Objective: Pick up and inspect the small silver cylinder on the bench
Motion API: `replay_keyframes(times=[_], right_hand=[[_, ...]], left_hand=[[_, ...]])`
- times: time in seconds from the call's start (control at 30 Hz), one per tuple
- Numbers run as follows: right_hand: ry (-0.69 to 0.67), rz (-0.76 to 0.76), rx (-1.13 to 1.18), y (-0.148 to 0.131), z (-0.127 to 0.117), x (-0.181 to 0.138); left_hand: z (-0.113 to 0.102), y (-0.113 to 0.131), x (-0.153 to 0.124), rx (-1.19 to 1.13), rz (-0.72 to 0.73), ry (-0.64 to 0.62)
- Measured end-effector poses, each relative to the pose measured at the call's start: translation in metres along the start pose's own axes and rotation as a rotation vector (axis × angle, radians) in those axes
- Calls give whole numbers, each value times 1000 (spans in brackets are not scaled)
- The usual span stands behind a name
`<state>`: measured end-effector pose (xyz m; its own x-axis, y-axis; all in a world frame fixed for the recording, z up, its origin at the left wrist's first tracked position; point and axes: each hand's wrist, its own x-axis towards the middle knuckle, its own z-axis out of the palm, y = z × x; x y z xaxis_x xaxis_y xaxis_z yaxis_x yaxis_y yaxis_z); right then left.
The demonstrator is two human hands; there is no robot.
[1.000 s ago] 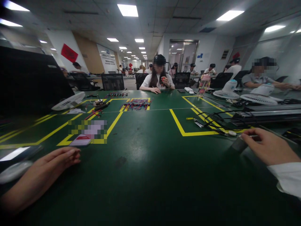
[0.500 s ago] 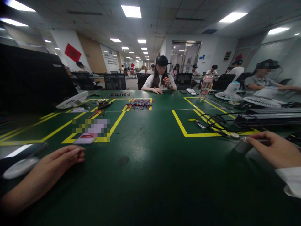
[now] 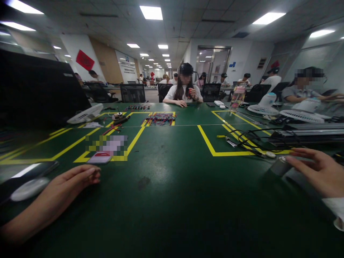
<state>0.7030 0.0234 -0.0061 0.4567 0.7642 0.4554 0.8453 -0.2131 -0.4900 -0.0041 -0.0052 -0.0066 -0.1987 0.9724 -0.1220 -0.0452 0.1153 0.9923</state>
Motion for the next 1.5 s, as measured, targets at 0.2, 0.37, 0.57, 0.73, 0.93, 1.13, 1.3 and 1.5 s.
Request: replay_keyframes(times=[0.2,0.37,0.57,0.73,0.93,1.13,1.3,1.5], right_hand=[[-75,145,-110,-17,7,-17],[76,-239,-7,-84,22,-50],[-175,-936,434,-212,61,-131],[-451,-937,616,-277,88,-156],[-662,-667,713,-285,97,-154],[-875,-552,709,-289,98,-150],[-855,-602,751,-289,98,-149],[-839,-640,727,-288,96,-150]], left_hand=[[3,1,-1,32,11,9],[6,1,1,83,19,17],[10,5,-4,69,22,27],[6,5,-5,51,38,49],[25,8,-10,414,211,-79],[128,9,-15,386,340,-495],[183,12,-14,227,389,-499],[176,27,-10,219,513,-351]])
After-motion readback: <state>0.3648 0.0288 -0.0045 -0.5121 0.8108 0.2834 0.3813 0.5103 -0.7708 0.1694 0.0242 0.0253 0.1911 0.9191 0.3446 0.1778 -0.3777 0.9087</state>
